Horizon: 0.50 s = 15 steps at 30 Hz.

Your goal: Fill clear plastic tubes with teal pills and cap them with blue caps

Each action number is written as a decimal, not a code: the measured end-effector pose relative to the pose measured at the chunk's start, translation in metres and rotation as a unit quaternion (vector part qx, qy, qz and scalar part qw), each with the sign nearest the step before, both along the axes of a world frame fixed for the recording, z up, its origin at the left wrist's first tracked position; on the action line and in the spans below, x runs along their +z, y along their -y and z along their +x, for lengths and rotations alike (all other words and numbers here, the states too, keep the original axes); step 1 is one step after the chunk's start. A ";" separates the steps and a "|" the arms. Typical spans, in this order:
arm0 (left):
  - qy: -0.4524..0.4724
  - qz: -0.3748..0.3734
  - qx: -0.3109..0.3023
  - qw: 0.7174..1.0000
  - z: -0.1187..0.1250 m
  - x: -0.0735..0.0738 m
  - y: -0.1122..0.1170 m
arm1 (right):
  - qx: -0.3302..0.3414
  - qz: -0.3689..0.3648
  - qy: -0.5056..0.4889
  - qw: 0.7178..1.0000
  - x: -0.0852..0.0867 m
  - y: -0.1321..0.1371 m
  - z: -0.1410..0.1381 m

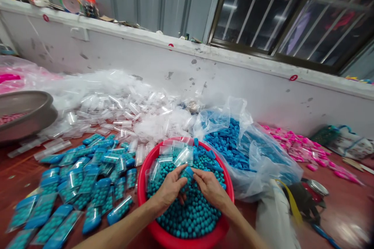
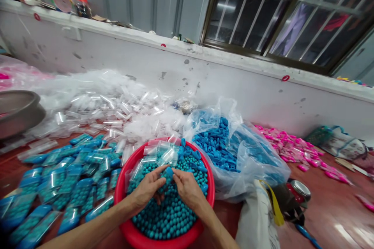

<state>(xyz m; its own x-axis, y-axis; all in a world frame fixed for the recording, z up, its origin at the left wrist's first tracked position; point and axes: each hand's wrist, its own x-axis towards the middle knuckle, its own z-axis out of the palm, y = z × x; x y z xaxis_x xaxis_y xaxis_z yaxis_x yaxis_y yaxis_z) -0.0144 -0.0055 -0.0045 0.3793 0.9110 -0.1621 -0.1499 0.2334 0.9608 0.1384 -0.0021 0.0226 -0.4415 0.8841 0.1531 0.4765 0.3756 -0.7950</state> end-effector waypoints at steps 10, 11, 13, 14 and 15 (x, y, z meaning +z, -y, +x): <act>-0.053 0.021 0.031 0.998 -0.003 0.004 0.000 | 0.037 0.028 0.039 0.998 0.000 0.001 0.005; -0.047 0.017 0.013 0.999 -0.003 0.005 0.000 | 0.032 -0.009 0.018 0.999 0.001 -0.002 0.009; -0.044 0.021 -0.022 0.999 -0.005 0.008 -0.001 | 0.009 -0.105 -0.051 0.993 0.002 -0.008 0.016; -0.050 0.030 -0.036 0.998 -0.005 0.008 -0.001 | -0.012 -0.147 -0.091 0.985 0.002 -0.011 0.018; -0.059 0.040 -0.045 0.996 -0.005 0.008 -0.001 | -0.041 -0.174 -0.130 0.975 0.001 -0.013 0.019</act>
